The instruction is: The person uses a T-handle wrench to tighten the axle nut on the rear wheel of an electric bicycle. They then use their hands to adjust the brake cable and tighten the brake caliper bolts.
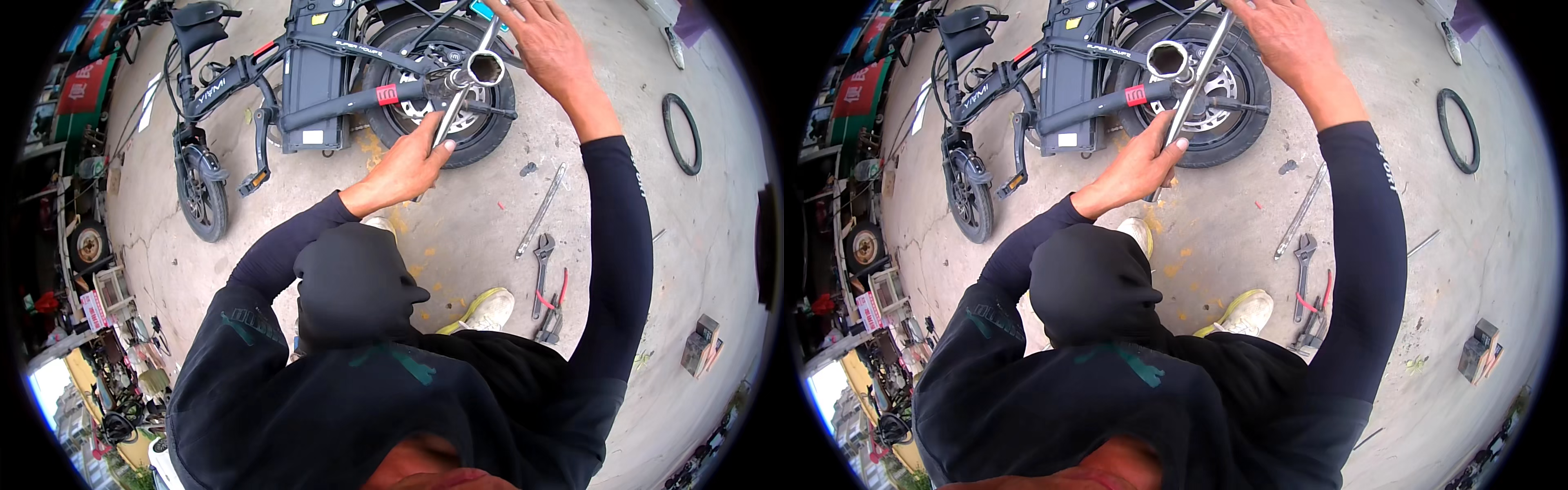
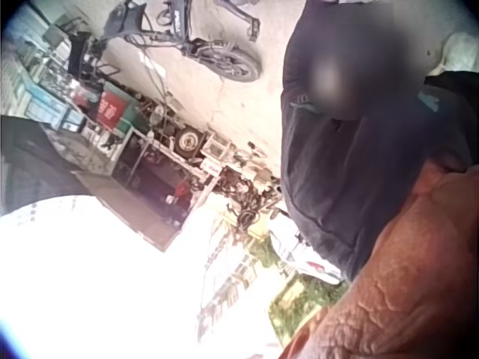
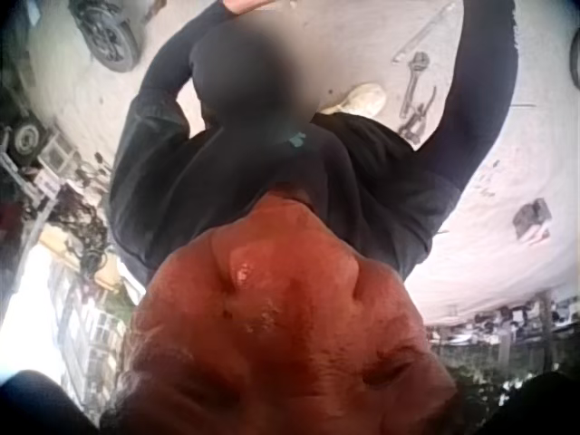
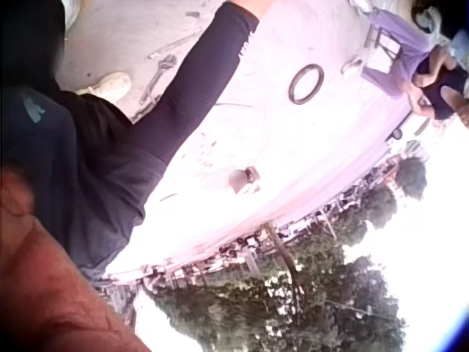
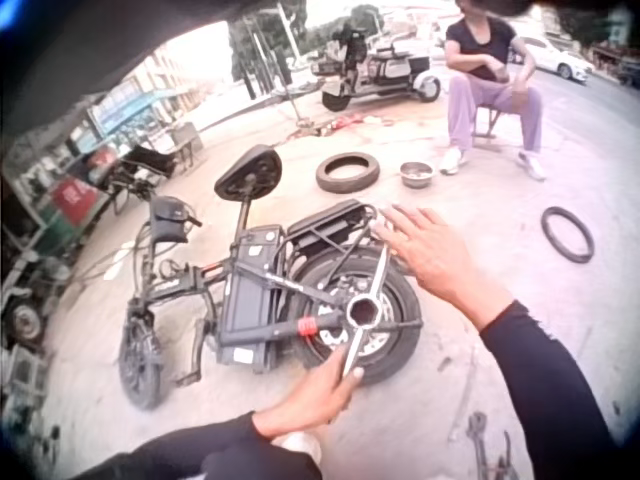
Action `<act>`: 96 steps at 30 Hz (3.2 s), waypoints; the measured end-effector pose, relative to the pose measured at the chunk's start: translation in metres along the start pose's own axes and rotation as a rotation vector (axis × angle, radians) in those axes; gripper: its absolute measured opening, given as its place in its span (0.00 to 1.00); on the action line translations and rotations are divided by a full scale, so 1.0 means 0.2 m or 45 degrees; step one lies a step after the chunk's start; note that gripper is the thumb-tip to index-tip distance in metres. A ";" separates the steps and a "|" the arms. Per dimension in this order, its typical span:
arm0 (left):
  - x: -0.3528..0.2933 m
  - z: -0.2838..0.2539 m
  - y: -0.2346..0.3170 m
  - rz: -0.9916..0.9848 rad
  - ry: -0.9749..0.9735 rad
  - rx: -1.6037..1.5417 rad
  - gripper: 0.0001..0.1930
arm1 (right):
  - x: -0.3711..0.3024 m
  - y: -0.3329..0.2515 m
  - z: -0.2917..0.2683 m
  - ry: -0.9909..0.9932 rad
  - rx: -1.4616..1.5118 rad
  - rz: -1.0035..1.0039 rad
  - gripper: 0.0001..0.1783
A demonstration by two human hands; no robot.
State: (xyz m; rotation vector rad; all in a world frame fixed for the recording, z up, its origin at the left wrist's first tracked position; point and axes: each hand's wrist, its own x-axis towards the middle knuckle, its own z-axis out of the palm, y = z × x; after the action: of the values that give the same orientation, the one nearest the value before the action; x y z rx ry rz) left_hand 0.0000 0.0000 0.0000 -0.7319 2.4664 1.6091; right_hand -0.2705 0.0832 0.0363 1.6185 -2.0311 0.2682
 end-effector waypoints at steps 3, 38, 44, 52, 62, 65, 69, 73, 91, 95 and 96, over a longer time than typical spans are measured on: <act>-0.02 0.11 -0.02 0.049 0.159 0.038 0.24 | 0.08 0.03 0.14 -0.033 -0.063 -0.280 0.15; 0.20 -0.38 0.09 0.432 -0.172 1.022 0.11 | -0.23 -0.08 0.25 0.051 -0.131 0.374 0.06; 0.28 -0.50 0.07 0.574 -0.265 1.245 0.18 | -0.35 -0.15 0.16 0.044 -0.060 0.445 0.08; 0.14 -0.37 -0.01 0.349 0.569 1.453 0.10 | -0.32 -0.02 0.18 -0.153 0.001 0.240 0.11; 0.16 -0.32 -0.03 0.330 0.573 1.565 0.10 | -0.21 0.15 0.08 -0.404 0.330 -0.066 0.15; 0.17 -0.35 -0.04 0.444 0.550 1.563 0.10 | -0.26 0.06 0.12 -0.364 0.425 0.163 0.37; 0.18 -0.38 -0.02 0.484 0.525 1.571 0.10 | -0.29 0.02 0.10 -0.197 0.348 0.072 0.39; 0.24 -0.49 -0.06 0.645 0.482 1.697 0.10 | -0.34 -0.05 0.08 -0.269 0.373 0.239 0.40; 0.61 -0.80 0.09 1.042 0.008 1.859 0.11 | -0.55 -0.44 -0.05 -0.196 0.417 0.697 0.30; 0.74 -0.91 0.09 1.255 -0.053 1.929 0.10 | -0.55 -0.59 -0.10 -0.228 0.507 0.831 0.24; 0.75 -0.90 0.15 1.188 -0.027 1.937 0.13 | -0.54 -0.60 -0.12 -0.292 0.535 0.878 0.24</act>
State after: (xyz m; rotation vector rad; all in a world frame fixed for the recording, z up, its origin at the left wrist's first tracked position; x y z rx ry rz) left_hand -0.1147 -0.1993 0.0505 0.6963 3.0392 -0.5779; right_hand -0.1349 0.1533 -0.0188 1.1293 -2.8099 0.8315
